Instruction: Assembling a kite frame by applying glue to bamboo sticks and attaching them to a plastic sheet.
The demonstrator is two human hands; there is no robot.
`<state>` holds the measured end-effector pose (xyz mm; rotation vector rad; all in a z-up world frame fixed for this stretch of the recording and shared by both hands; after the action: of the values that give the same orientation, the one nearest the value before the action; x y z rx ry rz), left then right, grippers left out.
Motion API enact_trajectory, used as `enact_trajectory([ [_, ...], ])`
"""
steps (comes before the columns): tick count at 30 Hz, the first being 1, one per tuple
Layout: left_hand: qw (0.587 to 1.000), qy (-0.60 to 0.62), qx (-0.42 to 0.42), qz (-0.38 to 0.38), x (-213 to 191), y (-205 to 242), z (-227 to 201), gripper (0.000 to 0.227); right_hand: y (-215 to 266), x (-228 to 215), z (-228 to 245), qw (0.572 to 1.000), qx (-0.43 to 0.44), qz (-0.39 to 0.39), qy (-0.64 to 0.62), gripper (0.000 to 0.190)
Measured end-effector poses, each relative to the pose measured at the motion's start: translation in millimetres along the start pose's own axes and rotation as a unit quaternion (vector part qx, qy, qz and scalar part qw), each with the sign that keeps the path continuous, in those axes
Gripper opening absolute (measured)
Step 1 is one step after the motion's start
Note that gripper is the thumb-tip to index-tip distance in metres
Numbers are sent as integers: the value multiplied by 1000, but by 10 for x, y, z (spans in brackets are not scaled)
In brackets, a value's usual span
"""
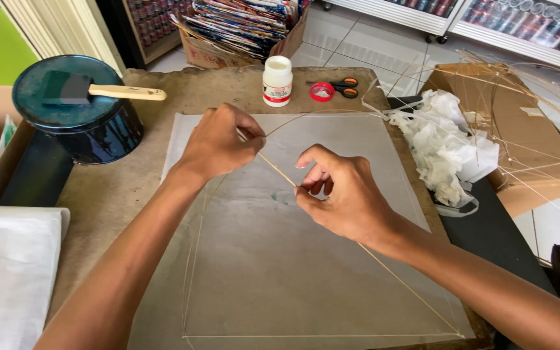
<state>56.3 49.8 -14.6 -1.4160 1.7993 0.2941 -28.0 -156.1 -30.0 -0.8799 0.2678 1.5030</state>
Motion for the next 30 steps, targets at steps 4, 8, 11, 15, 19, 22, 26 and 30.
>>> enact_trajectory([
  [4,998,21,60,6,-33,126,-19,18,-21,-14,-23,1000,-2,5,-20,26],
  [8,984,-10,175,-21,-142,294,-9,24,-57,-50,-19,999,-16,9,-29,26],
  [11,973,-40,222,-41,-88,329,213,25,-66,-80,-16,999,-19,13,-32,27],
  [15,954,-87,272,-89,-43,373,401,17,-67,-81,-24,999,-21,16,-31,27],
  [19,949,-102,283,-97,-15,382,484,17,-47,-64,-37,999,-24,23,-36,27],
  [22,947,-97,289,-98,-13,365,501,16,-56,-38,-50,999,-22,28,-36,27],
  [26,946,-112,290,-94,7,380,511,14,-66,-3,-79,999,-24,38,-31,27],
  [30,943,-124,297,-79,32,393,582,14,-81,18,-114,998,-24,47,-25,27],
])
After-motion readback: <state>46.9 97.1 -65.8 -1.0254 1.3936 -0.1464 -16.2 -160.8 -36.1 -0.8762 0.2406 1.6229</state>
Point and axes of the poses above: each hand's wrist, its own y-axis away from the middle knuckle, its own x-axis out of the palm, z = x × y, the point moved 1 cm from there along -y, towards the middle knuckle, and after that the axes turned 9 degrees about x, right-handed, at the moved point
